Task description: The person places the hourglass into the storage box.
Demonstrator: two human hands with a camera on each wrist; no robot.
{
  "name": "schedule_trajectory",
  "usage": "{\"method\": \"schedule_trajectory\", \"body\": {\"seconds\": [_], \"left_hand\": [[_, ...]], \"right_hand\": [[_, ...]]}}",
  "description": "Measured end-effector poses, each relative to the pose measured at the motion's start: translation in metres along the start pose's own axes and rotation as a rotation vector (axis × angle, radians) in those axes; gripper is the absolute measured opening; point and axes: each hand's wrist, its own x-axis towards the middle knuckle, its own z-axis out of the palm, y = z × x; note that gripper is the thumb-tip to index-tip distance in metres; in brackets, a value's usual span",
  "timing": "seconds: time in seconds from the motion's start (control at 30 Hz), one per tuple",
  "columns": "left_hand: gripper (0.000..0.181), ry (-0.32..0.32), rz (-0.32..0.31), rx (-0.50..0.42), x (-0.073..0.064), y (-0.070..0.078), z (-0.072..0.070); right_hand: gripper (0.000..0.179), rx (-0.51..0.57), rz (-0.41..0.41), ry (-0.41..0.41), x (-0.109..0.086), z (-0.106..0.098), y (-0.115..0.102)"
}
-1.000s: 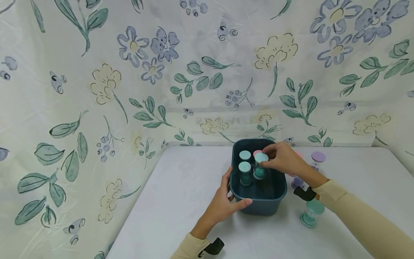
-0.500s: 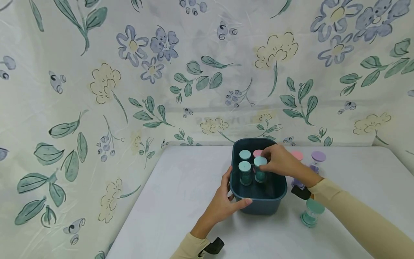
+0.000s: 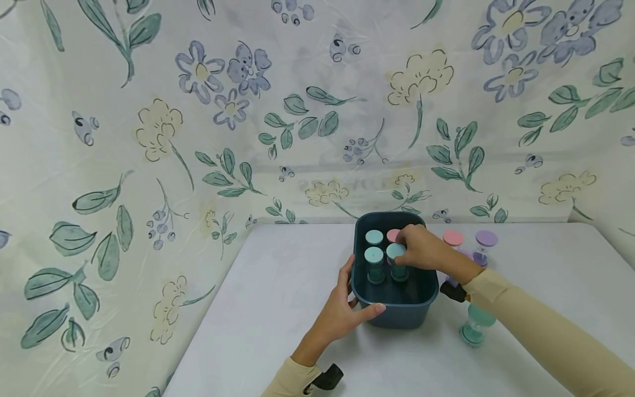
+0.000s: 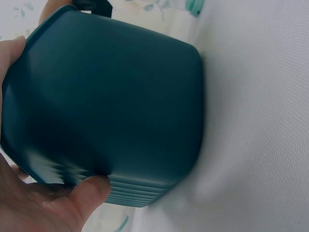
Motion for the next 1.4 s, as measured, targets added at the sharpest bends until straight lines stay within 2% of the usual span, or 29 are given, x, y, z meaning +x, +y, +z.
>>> {"method": "schedule_trajectory", "body": {"seconds": [0.47, 0.77, 1.13, 1.27, 1.4], "left_hand": [[0.110, 0.002, 0.010, -0.017, 0.000, -0.001, 0.000], [0.112, 0.010, 0.003, -0.015, -0.001, 0.001, 0.001], [0.112, 0.014, 0.004, 0.000, -0.002, 0.002, 0.000], [0.112, 0.014, 0.003, 0.003, -0.002, 0.001, 0.000], [0.112, 0.012, 0.003, -0.006, -0.001, 0.001, 0.001]], "right_hand": [[0.026, -0.054, 0.049, -0.086, 0.004, 0.006, -0.008], [0.027, -0.098, 0.088, -0.110, 0.005, 0.003, -0.009], [0.029, -0.095, 0.081, -0.131, 0.000, -0.007, -0.015], [0.041, -0.091, 0.066, -0.081, -0.006, -0.022, -0.017], [0.046, -0.055, 0.041, 0.033, -0.017, -0.039, -0.016]]}}
